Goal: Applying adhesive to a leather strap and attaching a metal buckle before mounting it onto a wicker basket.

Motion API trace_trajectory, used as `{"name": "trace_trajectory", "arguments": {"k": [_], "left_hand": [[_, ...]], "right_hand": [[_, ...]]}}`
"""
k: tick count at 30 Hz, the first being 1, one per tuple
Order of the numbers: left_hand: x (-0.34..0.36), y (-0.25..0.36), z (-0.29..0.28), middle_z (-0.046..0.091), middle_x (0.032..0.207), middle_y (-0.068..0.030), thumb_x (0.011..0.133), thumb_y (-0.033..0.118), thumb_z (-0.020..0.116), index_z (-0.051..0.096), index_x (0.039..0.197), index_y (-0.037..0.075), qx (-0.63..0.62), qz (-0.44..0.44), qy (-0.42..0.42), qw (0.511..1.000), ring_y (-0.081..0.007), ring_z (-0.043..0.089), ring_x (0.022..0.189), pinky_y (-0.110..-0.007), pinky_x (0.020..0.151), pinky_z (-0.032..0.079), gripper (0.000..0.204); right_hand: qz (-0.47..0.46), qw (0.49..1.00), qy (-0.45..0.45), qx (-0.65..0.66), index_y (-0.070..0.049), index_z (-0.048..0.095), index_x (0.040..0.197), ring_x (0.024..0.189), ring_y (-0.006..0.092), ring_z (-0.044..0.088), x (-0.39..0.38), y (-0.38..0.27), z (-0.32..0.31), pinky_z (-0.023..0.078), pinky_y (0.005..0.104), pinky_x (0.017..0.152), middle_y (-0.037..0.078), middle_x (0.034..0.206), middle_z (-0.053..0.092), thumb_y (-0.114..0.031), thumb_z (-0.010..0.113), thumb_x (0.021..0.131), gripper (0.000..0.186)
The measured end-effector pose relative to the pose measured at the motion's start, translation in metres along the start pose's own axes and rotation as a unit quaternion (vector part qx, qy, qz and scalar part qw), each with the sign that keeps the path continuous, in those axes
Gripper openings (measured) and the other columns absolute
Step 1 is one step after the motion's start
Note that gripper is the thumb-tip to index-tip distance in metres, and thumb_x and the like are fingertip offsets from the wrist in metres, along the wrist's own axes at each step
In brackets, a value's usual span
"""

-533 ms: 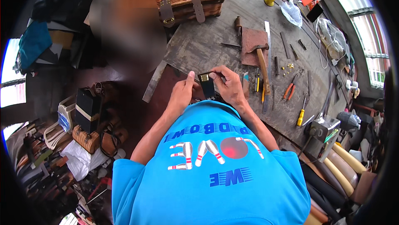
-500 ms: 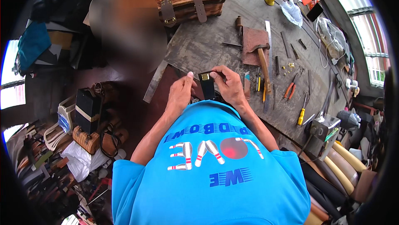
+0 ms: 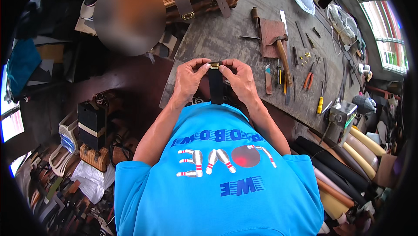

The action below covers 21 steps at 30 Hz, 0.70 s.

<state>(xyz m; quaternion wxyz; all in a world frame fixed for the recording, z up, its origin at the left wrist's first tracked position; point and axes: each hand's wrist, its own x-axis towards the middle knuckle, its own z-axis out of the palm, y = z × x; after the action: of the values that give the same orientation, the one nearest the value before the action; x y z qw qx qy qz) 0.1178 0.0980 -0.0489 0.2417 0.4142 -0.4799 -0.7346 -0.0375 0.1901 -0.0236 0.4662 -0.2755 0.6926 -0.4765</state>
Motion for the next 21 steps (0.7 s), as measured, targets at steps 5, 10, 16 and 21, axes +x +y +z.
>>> {"name": "trace_trajectory", "arguments": {"k": [5, 10, 16, 21], "left_hand": [[0.000, 0.002, -0.007, 0.070, 0.090, -0.0051, 0.093, 0.010, 0.067, 0.071, 0.105, -0.005, -0.089, -0.053, -0.029, 0.994, -0.0085, 0.063, 0.079, -0.023, 0.071, 0.051, 0.019], [-0.001, -0.001, -0.010, 0.071, 0.088, -0.0068, 0.091, 0.008, 0.067, 0.071, 0.100, -0.005, -0.056, -0.047, -0.028, 0.997, -0.0087, 0.063, 0.078, -0.023, 0.069, 0.051, 0.017], [-0.006, -0.005, -0.015, 0.070, 0.081, -0.0050, 0.088, 0.008, 0.069, 0.072, 0.095, -0.005, 0.024, -0.050, -0.008, 0.998, -0.0079, 0.062, 0.073, -0.023, 0.066, 0.049, 0.015], [-0.014, -0.011, -0.017, 0.070, 0.082, -0.0047, 0.088, 0.007, 0.068, 0.072, 0.095, -0.005, 0.024, -0.041, 0.014, 0.999, -0.0079, 0.061, 0.074, -0.022, 0.068, 0.049, 0.014]], "right_hand": [[-0.010, 0.998, 0.026, 0.049, 0.004, 0.068, 0.102, 0.074, 0.0094, 0.061, 0.000, 0.006, 0.009, 0.049, 0.0238, 0.065, 0.006, 0.083, 0.068, -0.017, 0.067, 0.092, 0.024], [0.008, 0.999, 0.010, 0.043, 0.004, 0.068, 0.100, 0.073, 0.0092, 0.061, 0.000, 0.004, 0.009, 0.049, 0.0239, 0.064, 0.005, 0.082, 0.068, -0.016, 0.069, 0.089, 0.024], [-0.028, 0.995, 0.064, -0.069, 0.003, 0.068, 0.096, 0.068, 0.0062, 0.059, -0.015, 0.008, 0.025, 0.046, 0.0215, 0.060, 0.002, 0.080, 0.067, -0.010, 0.069, 0.088, 0.016], [-0.077, 0.980, 0.105, -0.150, 0.003, 0.068, 0.098, 0.074, 0.0062, 0.060, -0.020, 0.014, 0.037, 0.049, 0.0221, 0.065, 0.002, 0.082, 0.068, -0.012, 0.070, 0.089, 0.017]]}}
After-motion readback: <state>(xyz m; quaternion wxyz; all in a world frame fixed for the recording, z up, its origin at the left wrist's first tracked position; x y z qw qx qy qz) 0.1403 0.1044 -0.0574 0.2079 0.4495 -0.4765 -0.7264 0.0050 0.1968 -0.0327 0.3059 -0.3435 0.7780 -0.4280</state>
